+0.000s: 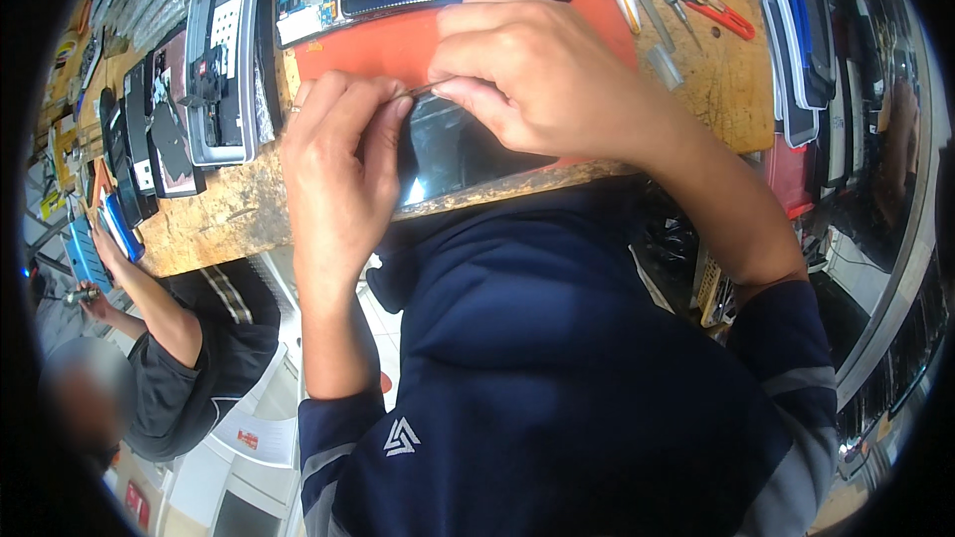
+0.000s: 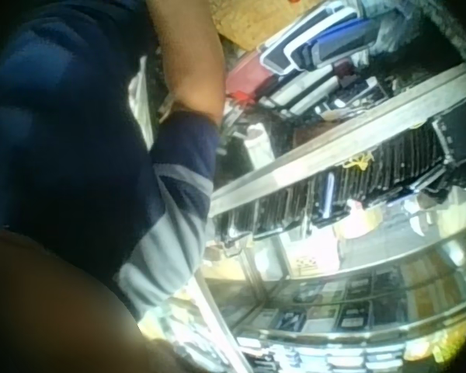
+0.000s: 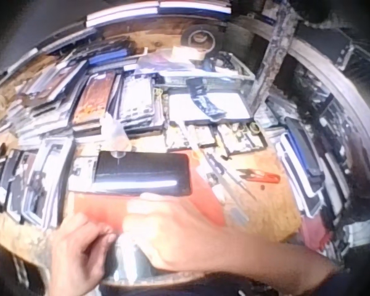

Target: The person removes a protective film from a phone back cover, then handles a disassembled phone. They apply liquid from a small bottle along the phone's edge, press the edges together, and use a plastic pry tool to separate the screen from the frame. The person continues to pry and separate the screen, then applies more liquid along the seam and presses the edges again.

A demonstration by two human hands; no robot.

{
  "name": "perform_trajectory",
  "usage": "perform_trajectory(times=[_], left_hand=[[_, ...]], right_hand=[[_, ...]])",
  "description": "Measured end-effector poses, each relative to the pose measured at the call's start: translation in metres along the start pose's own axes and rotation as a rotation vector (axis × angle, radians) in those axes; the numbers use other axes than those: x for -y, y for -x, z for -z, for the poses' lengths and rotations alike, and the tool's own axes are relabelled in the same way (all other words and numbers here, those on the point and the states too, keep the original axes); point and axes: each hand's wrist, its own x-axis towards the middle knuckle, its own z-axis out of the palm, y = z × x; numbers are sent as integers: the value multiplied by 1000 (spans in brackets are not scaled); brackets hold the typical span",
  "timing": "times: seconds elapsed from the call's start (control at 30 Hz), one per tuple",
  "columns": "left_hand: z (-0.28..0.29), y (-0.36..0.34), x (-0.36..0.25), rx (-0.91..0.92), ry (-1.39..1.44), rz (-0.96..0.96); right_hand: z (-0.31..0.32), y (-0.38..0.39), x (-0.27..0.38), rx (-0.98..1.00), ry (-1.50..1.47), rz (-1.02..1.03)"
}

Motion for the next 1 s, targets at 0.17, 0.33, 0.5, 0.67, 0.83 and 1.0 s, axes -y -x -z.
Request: perform_trajectory(times=[0.17, 0.33, 0.5, 0.67, 0.83, 1.0], left_hand=[[18, 17, -6, 78, 72, 61], [31, 28, -6, 195, -52, 30], [37, 8, -1, 201, -35, -21], [32, -11, 4, 116, -18, -133], [25, -5, 5, 41, 21, -159], [23, 2, 5, -13, -17, -185]], right_hand=[[5, -1, 3, 67, 9, -69], [9, -8, 7, 121, -36, -104], [20, -19, 7, 77, -35, -89], [27, -22, 7, -6, -18, -53], [27, -23, 14, -13, -86, -97], [32, -22, 26, -12, -30, -72]])
